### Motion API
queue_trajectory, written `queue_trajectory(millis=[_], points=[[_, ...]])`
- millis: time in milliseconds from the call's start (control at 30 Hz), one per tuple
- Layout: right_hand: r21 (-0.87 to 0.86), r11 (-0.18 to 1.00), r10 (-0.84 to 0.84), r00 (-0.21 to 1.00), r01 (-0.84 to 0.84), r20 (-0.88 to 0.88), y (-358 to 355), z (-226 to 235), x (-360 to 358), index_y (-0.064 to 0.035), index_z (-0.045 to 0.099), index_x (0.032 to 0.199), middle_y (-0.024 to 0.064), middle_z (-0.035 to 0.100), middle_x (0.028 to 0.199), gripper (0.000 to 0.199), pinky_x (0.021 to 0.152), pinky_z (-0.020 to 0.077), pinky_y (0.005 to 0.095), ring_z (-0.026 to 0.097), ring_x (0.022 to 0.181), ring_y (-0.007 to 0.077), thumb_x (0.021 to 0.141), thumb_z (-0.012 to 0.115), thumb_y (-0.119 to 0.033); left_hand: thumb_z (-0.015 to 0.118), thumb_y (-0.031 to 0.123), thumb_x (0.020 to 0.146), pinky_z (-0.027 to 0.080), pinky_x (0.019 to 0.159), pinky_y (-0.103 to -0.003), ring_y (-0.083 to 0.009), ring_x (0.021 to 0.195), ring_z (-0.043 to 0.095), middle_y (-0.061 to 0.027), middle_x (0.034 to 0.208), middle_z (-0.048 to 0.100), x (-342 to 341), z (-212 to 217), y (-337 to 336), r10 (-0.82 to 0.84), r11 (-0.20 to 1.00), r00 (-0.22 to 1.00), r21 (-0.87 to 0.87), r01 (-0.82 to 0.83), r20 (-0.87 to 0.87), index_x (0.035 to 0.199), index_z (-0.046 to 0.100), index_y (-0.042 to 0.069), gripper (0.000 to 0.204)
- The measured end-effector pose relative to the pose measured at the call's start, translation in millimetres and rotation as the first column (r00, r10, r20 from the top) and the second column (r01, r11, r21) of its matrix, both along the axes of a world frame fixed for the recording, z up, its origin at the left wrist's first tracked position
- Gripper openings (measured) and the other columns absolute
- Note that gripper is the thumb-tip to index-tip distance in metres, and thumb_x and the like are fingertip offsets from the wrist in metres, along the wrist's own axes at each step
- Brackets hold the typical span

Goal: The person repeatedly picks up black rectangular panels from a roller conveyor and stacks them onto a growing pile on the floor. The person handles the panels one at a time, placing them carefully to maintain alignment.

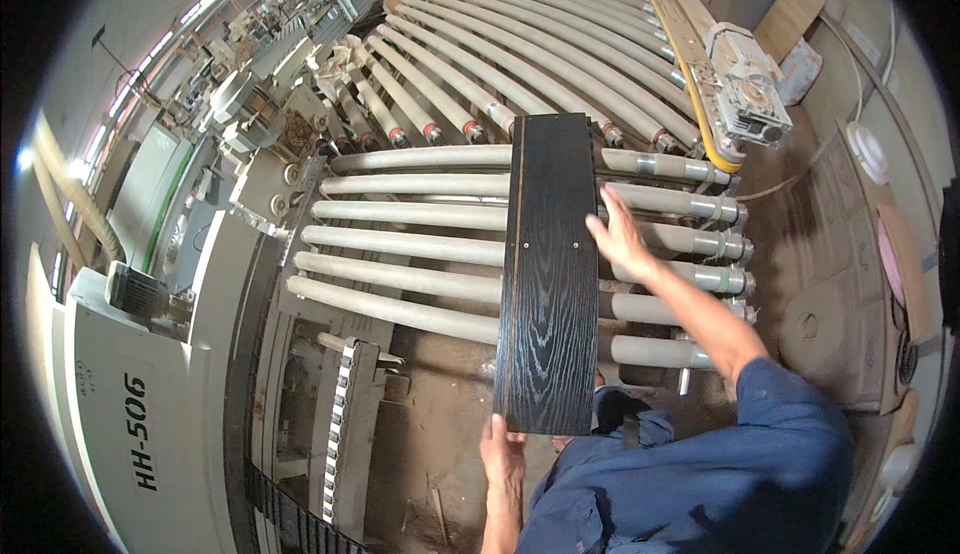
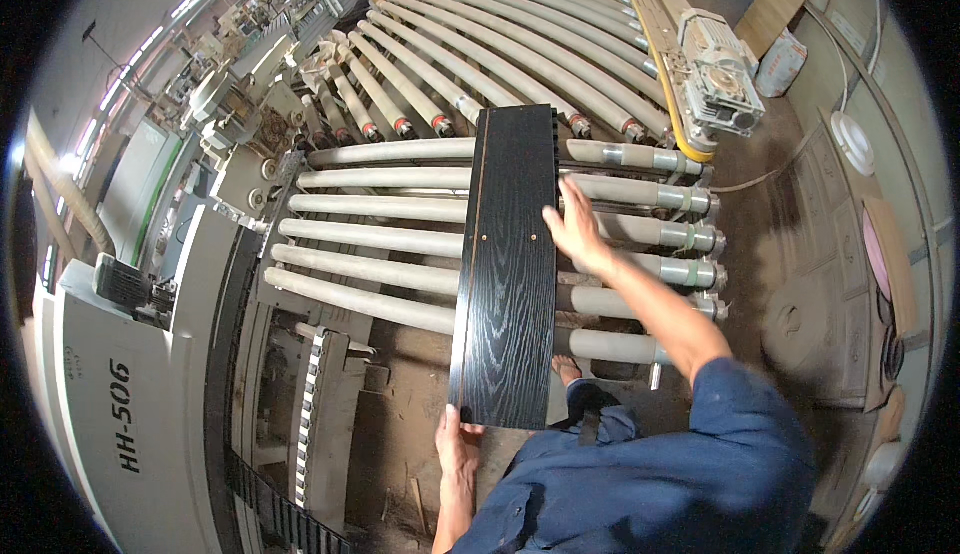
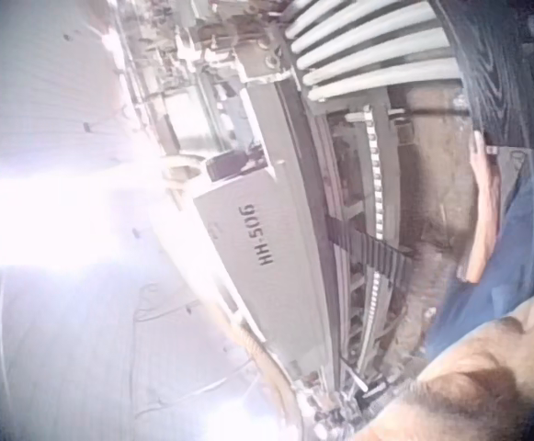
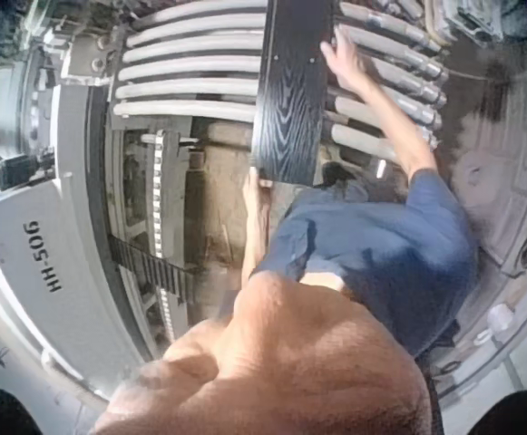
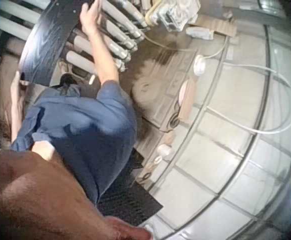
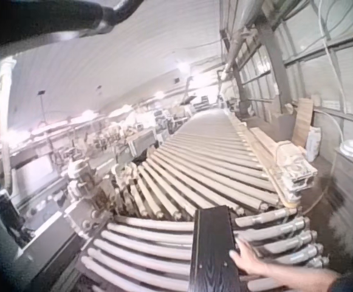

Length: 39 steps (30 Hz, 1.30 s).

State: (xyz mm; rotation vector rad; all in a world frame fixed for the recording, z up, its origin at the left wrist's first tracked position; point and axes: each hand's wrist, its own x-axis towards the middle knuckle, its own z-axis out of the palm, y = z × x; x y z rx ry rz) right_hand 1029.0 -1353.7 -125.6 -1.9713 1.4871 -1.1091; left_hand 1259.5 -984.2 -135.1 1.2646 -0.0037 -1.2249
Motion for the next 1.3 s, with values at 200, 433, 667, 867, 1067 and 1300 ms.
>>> queue_trajectory(millis=[200, 433, 667, 867, 1067, 1300], points=[[-0.168, 0.986, -0.066, 0.929, 0.004, -0.363, -188.8, 21.9, 16.5, 0.0087, 0.046, 0.131, 0.0287, 0.047, 0.135, 0.064, 0.108, 0.0355, 0.0482, 0.044, 0.127, 0.0417, 0.089, 0.060, -0.036, 0.068, 0.031, 0.090, 0.041, 0.104, -0.045, -0.0278, 0.119, 0.051, -0.0119, 0.134, 0.052, -60.8, 25.1, -13.8, 0.096, 0.994, 0.951, 0.086, -0.074, -0.292, 0.136, 0.043, 0.000, 0.061], [0.048, 0.997, 0.080, 0.806, -0.064, -0.586, -272.7, 20.3, 23.7, 0.0017, 0.061, 0.116, 0.0233, 0.060, 0.120, 0.049, 0.100, 0.0436, 0.0466, 0.056, 0.115, 0.0376, 0.092, 0.054, -0.041, 0.070, 0.026, 0.089, 0.038, 0.107, -0.047, -0.0293, 0.122, 0.050, -0.0145, 0.135, 0.051, -58.7, 25.2, -29.8, 0.226, 0.968, 0.941, 0.168, -0.188, -0.251, 0.137, 0.042, -0.001, 0.063], [0.320, 0.947, 0.190, 0.800, 0.003, -0.569, -316.3, 22.1, 15.7, -0.0009, 0.062, 0.116, 0.0225, 0.060, 0.123, 0.050, 0.098, 0.0439, 0.0486, 0.056, 0.116, 0.0380, 0.096, 0.045, -0.044, 0.072, 0.022, 0.087, 0.036, 0.109, -0.049, -0.0292, 0.126, 0.048, -0.0095, 0.137, 0.051, -59.1, 21.0, -35.7, 0.263, 0.965, 0.924, 0.096, -0.245, -0.278, 0.140, 0.041, 0.005, 0.065], [0.228, 0.966, 0.064, 0.739, 0.124, -0.671, -302.5, 17.6, -66.2, 0.0033, 0.063, 0.111, 0.0280, 0.062, 0.114, 0.054, 0.097, 0.0432, 0.0507, 0.057, 0.111, 0.0436, 0.097, 0.040, -0.044, 0.072, 0.020, 0.087, 0.037, 0.109, -0.048, -0.0289, 0.126, 0.048, -0.0095, 0.137, 0.051, -65.8, 34.9, -57.2, 0.195, 0.981, 0.929, 0.082, -0.178, -0.313, 0.141, 0.040, 0.006, 0.064], [-0.004, 1.000, -0.002, 0.562, -0.002, -0.827, -347.3, -27.4, -151.7, 0.0004, 0.064, 0.105, 0.0254, 0.063, 0.108, 0.045, 0.090, 0.0451, 0.0529, 0.060, 0.104, 0.0429, 0.100, 0.031, -0.029, 0.071, 0.017, 0.088, 0.035, 0.111, -0.039, -0.0230, 0.128, 0.046, -0.0071, 0.139, 0.050, -90.7, 28.7, -78.9, 0.125, 0.992, 0.920, 0.019, -0.128, -0.372, 0.142, 0.039, 0.005, 0.063], [-0.302, 0.918, -0.395, 0.543, 0.256, -0.742, -342.6, -41.4, -130.4, -0.0006, 0.054, 0.130, 0.0238, 0.057, 0.127, 0.062, 0.100, 0.0409, 0.0514, 0.054, 0.116, 0.0421, 0.094, 0.048, -0.051, 0.071, 0.023, 0.089, 0.038, 0.106, -0.038, -0.0207, 0.122, 0.050, -0.0062, 0.134, 0.054, -87.6, 15.5, -67.3, 0.112, 0.992, 0.965, -0.025, -0.122, -0.239, 0.139, 0.042, 0.005, 0.061]])
